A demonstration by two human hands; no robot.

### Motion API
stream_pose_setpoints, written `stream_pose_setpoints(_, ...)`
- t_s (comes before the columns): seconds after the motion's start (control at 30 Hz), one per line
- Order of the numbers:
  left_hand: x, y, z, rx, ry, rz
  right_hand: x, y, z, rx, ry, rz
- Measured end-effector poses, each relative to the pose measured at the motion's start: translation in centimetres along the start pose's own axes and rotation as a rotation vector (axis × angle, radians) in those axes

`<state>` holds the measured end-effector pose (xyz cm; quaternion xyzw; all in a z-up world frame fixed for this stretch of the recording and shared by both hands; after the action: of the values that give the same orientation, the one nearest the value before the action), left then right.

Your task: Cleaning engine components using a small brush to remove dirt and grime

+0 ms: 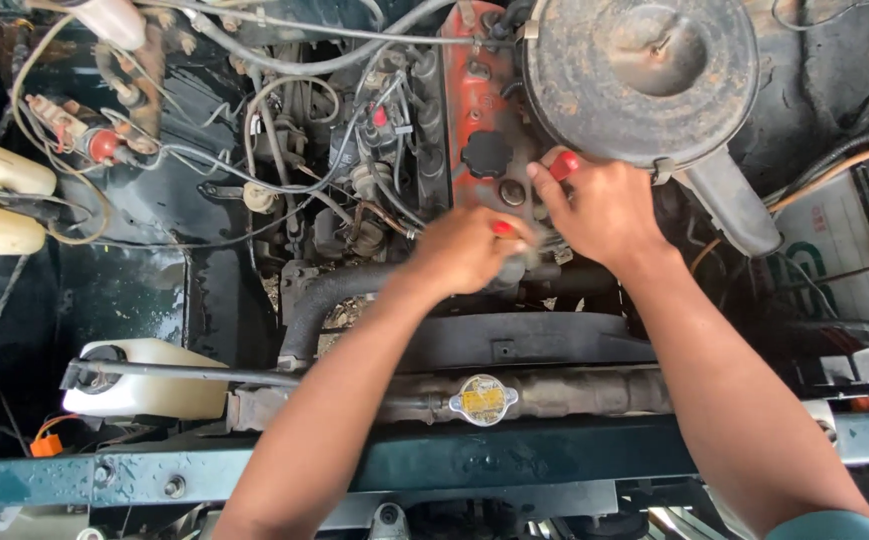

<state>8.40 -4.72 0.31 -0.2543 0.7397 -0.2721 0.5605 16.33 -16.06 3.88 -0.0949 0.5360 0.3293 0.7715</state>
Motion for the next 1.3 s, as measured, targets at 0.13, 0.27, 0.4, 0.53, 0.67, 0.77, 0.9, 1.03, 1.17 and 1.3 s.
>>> stream_pose_setpoints(0.13, 2.3, 0.6, 2.2, 0.045, -0.026, 0.044, -0.1, 0.3, -0.3, -0.008, -0.006, 0.067)
stream_pose_setpoints(0.27, -1.9, 1.5, -0.8, -0.058, 0.022, -0.008, -0.3, -0.8, -0.1, 0.015, 0.023, 0.041)
stream_pose_setpoints(0.4, -0.8, 1.3, -0.5, -0.132, 0.011, 0.060, -0.3, -0.4, 0.1, 0.033, 0.036, 0.070)
stream_pose_setpoints(0.53, 2.0, -0.1, 2.1, -0.002, -0.043, -0.002, 0.6, -0.5, -0.3, 0.029, 0.017, 0.049)
stream_pose_setpoints(0.67, -1.3, 1.6, 0.1, -0.086, -0.012, 0.052, 0.4, -1.7, 0.1, 0.037, 0.035, 0.029)
stream_pose_setpoints(0.77, -0.5, 2.2, 0.2, -0.131, -0.012, 0.096, 0.4, -1.6, -0.2, 0.054, 0.032, 0.022)
stream_pose_setpoints(0.9, 4.0, 1.8, 3.7, 0.008, -0.107, -0.082, 0.1, 0.6, -0.1, 0.021, -0.005, 0.054)
stream_pose_setpoints(1.03, -1.1, -0.1, -0.8, -0.035, -0.023, 0.010, -0.1, 0.2, -0.3, -0.015, -0.016, 0.036)
stream_pose_setpoints(1.17, -2.4, 1.8, -2.1, -0.151, 0.000, 0.045, 0.0, -0.8, -0.3, 0.011, 0.020, -0.011)
stream_pose_setpoints(1.3, 1.5, 0.6, 1.2, 0.039, -0.049, -0.178, 0.5, 0.7, -0.2, -0.029, -0.022, 0.025)
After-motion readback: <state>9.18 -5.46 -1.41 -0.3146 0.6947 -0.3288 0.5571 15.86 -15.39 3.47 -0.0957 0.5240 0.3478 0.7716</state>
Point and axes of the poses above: each hand's wrist, its own z-axis towards the middle knuckle, its own x-axis out of the palm, y = z × x, the point moved 9 cm from there along z, towards the middle knuckle, and after that the axes turned 9 degrees about x, right-handed, at the moved point
